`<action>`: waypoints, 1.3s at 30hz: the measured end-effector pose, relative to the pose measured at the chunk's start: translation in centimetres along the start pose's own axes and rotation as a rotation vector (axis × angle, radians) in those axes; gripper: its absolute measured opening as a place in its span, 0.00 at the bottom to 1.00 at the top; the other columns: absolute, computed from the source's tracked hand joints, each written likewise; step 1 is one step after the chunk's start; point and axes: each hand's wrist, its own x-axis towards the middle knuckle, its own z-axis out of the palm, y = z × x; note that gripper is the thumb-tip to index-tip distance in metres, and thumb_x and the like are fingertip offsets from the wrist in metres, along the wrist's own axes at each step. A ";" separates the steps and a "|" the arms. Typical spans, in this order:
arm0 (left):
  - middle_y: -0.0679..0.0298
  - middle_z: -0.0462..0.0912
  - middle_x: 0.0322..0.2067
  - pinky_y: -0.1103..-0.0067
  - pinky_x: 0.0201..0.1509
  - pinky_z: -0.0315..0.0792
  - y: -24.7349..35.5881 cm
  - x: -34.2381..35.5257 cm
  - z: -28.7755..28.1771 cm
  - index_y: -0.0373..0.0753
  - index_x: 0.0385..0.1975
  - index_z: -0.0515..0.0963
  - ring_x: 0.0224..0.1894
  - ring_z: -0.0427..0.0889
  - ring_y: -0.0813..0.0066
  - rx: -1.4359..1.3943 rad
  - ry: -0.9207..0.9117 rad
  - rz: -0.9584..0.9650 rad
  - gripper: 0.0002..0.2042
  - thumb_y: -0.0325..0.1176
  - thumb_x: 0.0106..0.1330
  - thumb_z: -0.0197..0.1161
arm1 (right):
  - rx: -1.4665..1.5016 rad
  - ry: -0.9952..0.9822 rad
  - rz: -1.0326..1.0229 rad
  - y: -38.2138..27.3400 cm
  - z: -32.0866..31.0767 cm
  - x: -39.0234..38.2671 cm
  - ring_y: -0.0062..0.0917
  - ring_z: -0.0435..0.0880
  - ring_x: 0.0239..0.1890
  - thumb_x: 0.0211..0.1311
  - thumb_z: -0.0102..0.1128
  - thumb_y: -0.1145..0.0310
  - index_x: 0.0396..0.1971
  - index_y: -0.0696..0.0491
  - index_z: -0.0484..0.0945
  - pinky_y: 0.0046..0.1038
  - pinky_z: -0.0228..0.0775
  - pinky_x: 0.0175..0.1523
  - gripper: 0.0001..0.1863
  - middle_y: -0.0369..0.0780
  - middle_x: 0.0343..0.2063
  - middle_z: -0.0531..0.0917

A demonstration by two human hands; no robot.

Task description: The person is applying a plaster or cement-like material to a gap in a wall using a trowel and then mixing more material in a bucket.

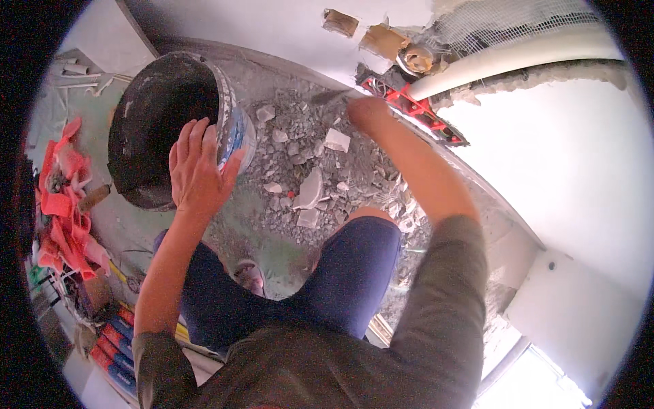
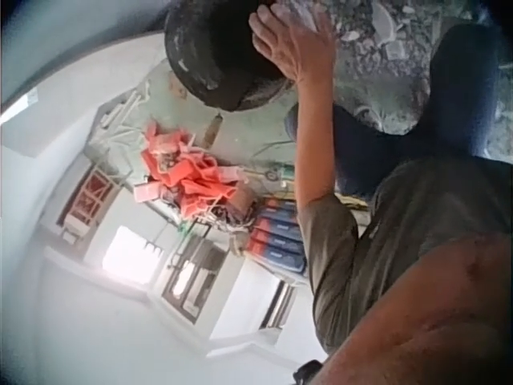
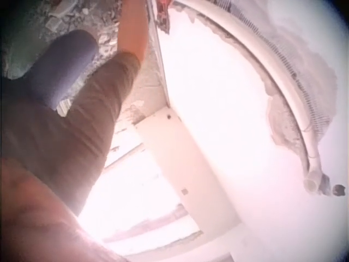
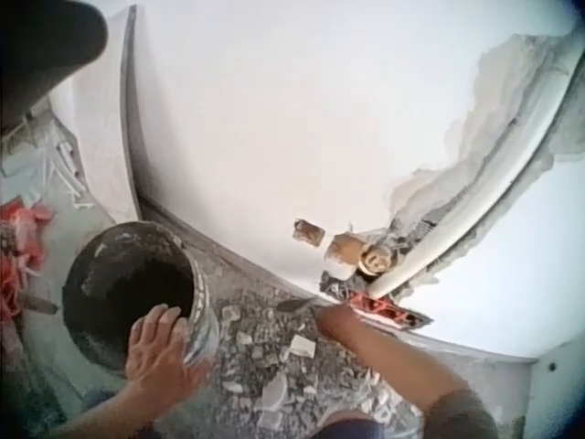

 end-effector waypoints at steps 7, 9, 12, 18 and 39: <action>0.53 0.72 0.54 0.62 0.61 0.61 0.5 0.5 0.0 0.33 0.51 0.71 0.60 0.66 0.54 0.026 -0.016 0.003 0.27 0.50 0.61 0.60 | 0.354 0.145 0.138 -0.4 5.4 3.2 0.36 0.85 0.36 0.56 0.56 0.63 0.31 0.47 0.83 0.39 0.77 0.36 0.08 0.42 0.33 0.85; 0.53 0.72 0.54 0.62 0.61 0.61 -0.1 -0.3 -0.7 0.33 0.51 0.71 0.60 0.66 0.54 0.052 -0.032 -0.022 0.27 0.50 0.61 0.60 | 0.131 -0.016 0.072 -1.8 2.8 1.0 0.38 0.86 0.39 0.55 0.57 0.66 0.29 0.49 0.85 0.40 0.78 0.39 0.08 0.44 0.35 0.85; 0.53 0.72 0.54 0.63 0.61 0.61 0.2 0.1 -0.1 0.33 0.51 0.71 0.60 0.66 0.54 0.035 -0.014 -0.010 0.27 0.50 0.60 0.60 | 0.021 -0.170 0.128 1.1 5.3 -2.5 0.40 0.85 0.41 0.54 0.57 0.69 0.33 0.53 0.85 0.42 0.79 0.41 0.10 0.45 0.37 0.85; 0.53 0.71 0.55 0.62 0.62 0.59 0.4 0.0 -0.2 0.34 0.51 0.70 0.61 0.65 0.53 0.019 -0.006 0.000 0.27 0.50 0.61 0.60 | 0.014 -0.296 0.134 2.5 5.0 -7.9 0.38 0.85 0.43 0.53 0.58 0.71 0.34 0.53 0.85 0.40 0.79 0.42 0.10 0.43 0.37 0.86; 0.53 0.71 0.55 0.61 0.62 0.59 -0.1 0.0 0.0 0.33 0.50 0.71 0.61 0.65 0.54 -0.026 -0.008 -0.014 0.29 0.51 0.59 0.61 | 0.347 -0.113 0.163 0.5 0.1 -16.8 0.44 0.82 0.39 0.62 0.49 0.63 0.43 0.54 0.75 0.47 0.74 0.41 0.14 0.51 0.35 0.82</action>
